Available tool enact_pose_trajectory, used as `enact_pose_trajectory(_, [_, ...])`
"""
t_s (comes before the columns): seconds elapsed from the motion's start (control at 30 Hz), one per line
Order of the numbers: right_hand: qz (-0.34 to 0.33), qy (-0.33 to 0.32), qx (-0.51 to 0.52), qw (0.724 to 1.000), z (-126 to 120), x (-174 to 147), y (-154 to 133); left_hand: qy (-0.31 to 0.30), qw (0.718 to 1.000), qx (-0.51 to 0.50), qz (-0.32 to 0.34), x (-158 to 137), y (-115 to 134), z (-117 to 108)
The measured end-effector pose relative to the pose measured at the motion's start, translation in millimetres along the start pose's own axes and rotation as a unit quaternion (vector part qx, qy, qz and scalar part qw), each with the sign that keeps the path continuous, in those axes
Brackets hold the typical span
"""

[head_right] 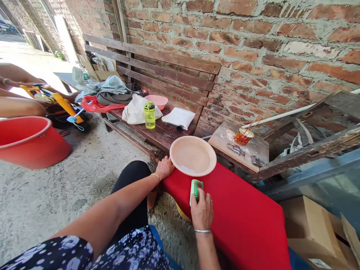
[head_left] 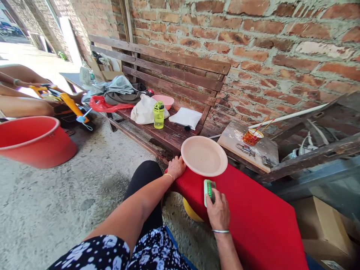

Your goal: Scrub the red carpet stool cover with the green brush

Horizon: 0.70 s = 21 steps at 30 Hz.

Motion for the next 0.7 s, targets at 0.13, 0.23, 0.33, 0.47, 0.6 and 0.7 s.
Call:
enact_pose_trajectory(0.13, [-0.015,-0.015,0.096,0.995,21.8,8.6,-17.3,0.005,1.0,-0.004,0.001,0.8,-0.2,1.2])
enact_pose_trajectory(0.23, [-0.02,-0.028,0.144,0.989,21.0,4.7,-7.8,0.013,1.0,-0.009,0.006,0.6,0.3,1.4])
enact_pose_trajectory(0.33, [-0.032,-0.025,0.13,0.991,6.2,-7.1,12.2,0.017,1.0,-0.015,0.009,0.4,-0.9,1.1])
enact_pose_trajectory(0.47, [-0.055,-0.043,0.067,0.995,-13.8,-28.5,52.0,0.04,0.999,-0.011,0.012,-3.2,-4.0,-3.9])
enact_pose_trajectory(0.6, [-0.058,-0.041,-0.019,0.997,-34.3,-49.4,110.8,0.082,0.997,0.0,0.01,-24.3,-2.5,-1.6])
enact_pose_trajectory(0.7, [-0.029,-0.03,-0.11,0.993,-49.7,-62.5,161.9,0.107,0.99,-0.019,0.09,-58.0,18.0,15.9])
Point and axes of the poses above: each hand's wrist, its own x-axis towards the middle knuckle, its own z-axis out of the palm, y = z × x, the point moved 10 cm from there along x, towards the middle knuckle, and after that the axes turned 6 degrees about -y, right-handed, at the moved point
